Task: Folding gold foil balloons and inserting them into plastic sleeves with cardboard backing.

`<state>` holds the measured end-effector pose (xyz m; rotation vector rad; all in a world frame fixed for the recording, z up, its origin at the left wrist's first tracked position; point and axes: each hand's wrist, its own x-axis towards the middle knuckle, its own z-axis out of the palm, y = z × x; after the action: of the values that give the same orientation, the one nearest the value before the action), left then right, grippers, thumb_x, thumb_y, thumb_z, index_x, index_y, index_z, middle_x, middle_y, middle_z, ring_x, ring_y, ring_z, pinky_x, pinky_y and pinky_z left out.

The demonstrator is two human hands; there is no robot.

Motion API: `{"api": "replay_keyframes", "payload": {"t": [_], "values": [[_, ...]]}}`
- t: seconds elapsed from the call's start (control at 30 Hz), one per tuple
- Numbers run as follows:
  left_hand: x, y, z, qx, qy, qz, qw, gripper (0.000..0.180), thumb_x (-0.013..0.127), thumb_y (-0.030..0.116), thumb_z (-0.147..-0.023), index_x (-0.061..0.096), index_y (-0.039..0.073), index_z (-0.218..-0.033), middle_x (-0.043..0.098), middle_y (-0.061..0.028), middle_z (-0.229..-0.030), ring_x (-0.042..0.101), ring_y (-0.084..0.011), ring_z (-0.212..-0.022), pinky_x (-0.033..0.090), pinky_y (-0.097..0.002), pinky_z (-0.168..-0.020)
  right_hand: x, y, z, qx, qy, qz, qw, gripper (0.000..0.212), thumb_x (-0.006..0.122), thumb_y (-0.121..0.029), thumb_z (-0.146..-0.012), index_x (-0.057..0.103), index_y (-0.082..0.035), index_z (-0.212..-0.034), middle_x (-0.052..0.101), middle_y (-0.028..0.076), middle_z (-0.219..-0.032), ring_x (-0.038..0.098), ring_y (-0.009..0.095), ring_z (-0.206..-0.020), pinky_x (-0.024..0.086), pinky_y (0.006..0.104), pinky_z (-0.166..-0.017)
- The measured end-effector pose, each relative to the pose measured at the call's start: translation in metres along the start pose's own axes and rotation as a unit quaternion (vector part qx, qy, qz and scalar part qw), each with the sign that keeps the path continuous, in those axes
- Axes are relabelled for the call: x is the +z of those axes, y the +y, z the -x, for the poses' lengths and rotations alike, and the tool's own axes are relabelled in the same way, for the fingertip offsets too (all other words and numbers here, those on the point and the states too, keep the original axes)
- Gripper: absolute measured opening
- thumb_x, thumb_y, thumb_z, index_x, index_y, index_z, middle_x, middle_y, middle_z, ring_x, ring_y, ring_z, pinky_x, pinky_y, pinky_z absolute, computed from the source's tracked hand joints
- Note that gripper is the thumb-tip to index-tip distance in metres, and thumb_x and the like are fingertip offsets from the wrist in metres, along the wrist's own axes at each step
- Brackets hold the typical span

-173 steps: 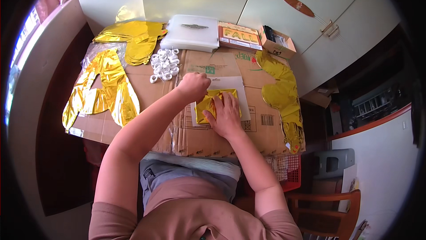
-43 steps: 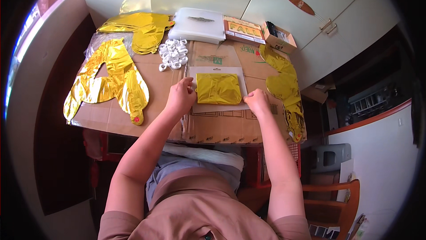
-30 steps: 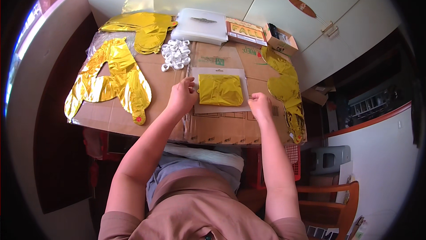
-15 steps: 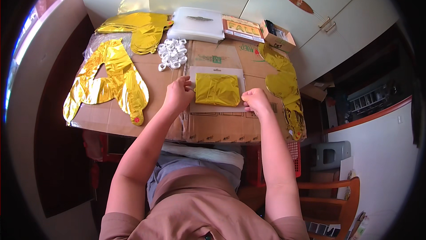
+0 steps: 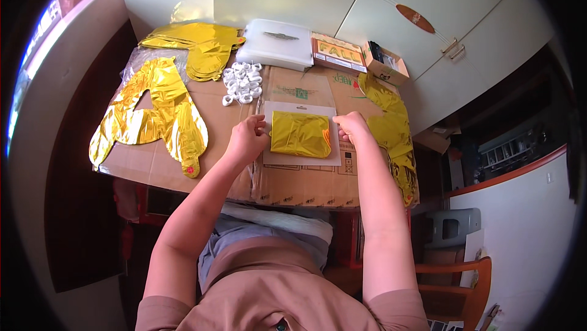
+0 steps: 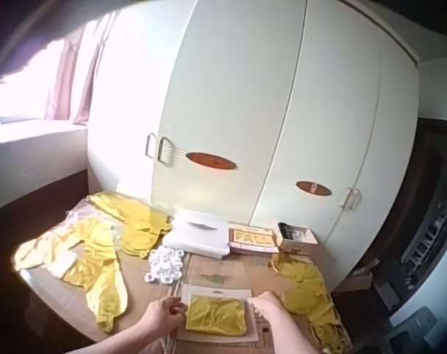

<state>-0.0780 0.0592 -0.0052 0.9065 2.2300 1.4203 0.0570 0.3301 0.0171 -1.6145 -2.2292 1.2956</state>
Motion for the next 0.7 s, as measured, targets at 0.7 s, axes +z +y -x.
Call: {"api": "replay_keyframes", "payload": {"t": [0.7], "values": [[0.033, -0.04, 0.193, -0.197, -0.249, 0.395, 0.862, 0.027, 0.061, 0.01, -0.096, 0.059, 0.0, -0.121, 0.067, -0.0071, -0.107, 0.065, -0.0151, -0.092, 0.055, -0.0311, -0.085, -0.018, 0.1, 0.104, 0.035, -0.192, -0.284, 0.939, 0.011, 0.067, -0.013, -0.092, 0.057, -0.008, -0.095, 0.062, 0.0, -0.083, 0.061, 0.012, -0.068, 0.053, 0.0276, -0.062]]}}
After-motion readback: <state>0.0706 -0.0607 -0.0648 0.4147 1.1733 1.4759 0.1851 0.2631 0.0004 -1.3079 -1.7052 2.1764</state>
